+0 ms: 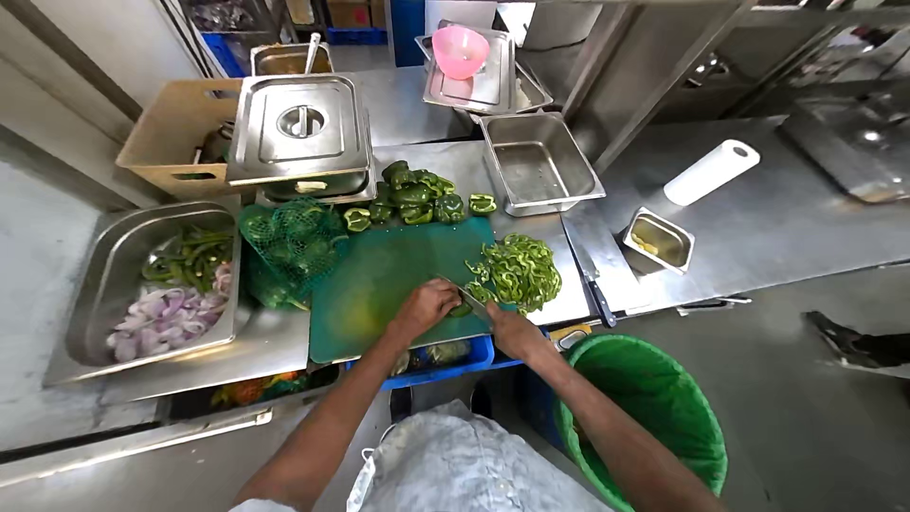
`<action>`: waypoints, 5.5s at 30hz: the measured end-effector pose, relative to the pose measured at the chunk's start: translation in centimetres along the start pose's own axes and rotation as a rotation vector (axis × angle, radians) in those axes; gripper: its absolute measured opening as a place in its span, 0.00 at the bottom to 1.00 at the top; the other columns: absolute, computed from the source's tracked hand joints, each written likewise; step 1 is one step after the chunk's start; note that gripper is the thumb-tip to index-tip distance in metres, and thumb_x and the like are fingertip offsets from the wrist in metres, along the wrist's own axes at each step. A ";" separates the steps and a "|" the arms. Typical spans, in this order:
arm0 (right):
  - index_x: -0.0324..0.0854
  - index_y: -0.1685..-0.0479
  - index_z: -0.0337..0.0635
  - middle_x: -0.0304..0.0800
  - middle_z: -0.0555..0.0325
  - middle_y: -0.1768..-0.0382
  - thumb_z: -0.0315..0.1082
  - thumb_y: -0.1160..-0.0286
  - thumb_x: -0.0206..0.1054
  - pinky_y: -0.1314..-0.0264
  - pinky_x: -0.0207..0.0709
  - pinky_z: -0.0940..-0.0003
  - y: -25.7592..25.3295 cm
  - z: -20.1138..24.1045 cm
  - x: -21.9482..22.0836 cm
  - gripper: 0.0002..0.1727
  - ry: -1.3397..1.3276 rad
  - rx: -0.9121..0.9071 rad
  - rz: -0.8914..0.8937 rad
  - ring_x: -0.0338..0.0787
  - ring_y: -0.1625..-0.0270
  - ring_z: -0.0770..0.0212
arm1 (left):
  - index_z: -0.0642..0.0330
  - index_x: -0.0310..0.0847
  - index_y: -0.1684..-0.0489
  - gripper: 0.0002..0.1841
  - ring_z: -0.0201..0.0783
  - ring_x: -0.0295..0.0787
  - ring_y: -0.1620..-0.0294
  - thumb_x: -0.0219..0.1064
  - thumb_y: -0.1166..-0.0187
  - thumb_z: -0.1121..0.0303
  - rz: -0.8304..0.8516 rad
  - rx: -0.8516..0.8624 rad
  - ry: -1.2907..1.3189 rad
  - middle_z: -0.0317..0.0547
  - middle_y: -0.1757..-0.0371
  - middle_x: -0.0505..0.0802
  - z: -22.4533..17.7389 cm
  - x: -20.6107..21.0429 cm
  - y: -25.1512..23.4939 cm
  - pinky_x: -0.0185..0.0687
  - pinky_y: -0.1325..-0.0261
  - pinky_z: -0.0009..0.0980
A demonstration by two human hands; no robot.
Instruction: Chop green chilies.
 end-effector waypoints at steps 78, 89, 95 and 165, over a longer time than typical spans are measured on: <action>0.67 0.20 0.55 0.91 0.40 0.51 0.35 0.18 0.64 0.50 0.85 0.34 1.3 1.3 -1.1 0.26 0.026 0.015 0.021 0.93 0.49 0.36 | 0.62 0.94 0.58 0.08 0.45 0.91 0.38 0.67 0.19 0.76 0.078 0.107 -0.043 0.48 0.46 0.95 0.2 -0.4 1.3 0.83 0.26 0.38; 0.69 0.20 0.60 0.92 0.43 0.50 0.37 0.18 0.65 0.49 0.84 0.34 2.6 1.3 -3.7 0.27 0.101 0.026 0.037 0.93 0.47 0.37 | 0.61 0.94 0.57 0.08 0.44 0.92 0.39 0.67 0.18 0.74 0.038 0.104 -0.054 0.48 0.48 0.96 1.0 0.1 1.6 0.84 0.27 0.38; 0.64 0.16 0.58 0.91 0.40 0.48 0.39 0.14 0.62 0.47 0.84 0.33 0.3 1.4 -1.8 0.27 0.045 -0.001 0.059 0.93 0.46 0.35 | 0.61 0.94 0.56 0.09 0.44 0.92 0.38 0.65 0.17 0.74 0.040 0.097 -0.060 0.47 0.46 0.96 0.9 0.1 1.6 0.83 0.27 0.38; 0.78 0.29 0.47 0.89 0.56 0.70 0.48 0.12 0.62 0.73 0.87 0.55 8.5 -12.1 2.6 0.21 -0.861 0.180 -0.726 0.88 0.76 0.58 | 0.36 0.74 0.16 0.37 0.63 0.57 0.09 0.74 0.32 0.69 0.070 -0.364 -0.415 0.51 0.12 0.72 11.1 -7.3 -19.9 0.40 0.13 0.76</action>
Point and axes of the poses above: each hand's wrist, its own y-axis away from the middle knuckle, its own x-axis out of the palm, z = x × y, the point moved 4 cm from there along -y, towards the middle knuckle
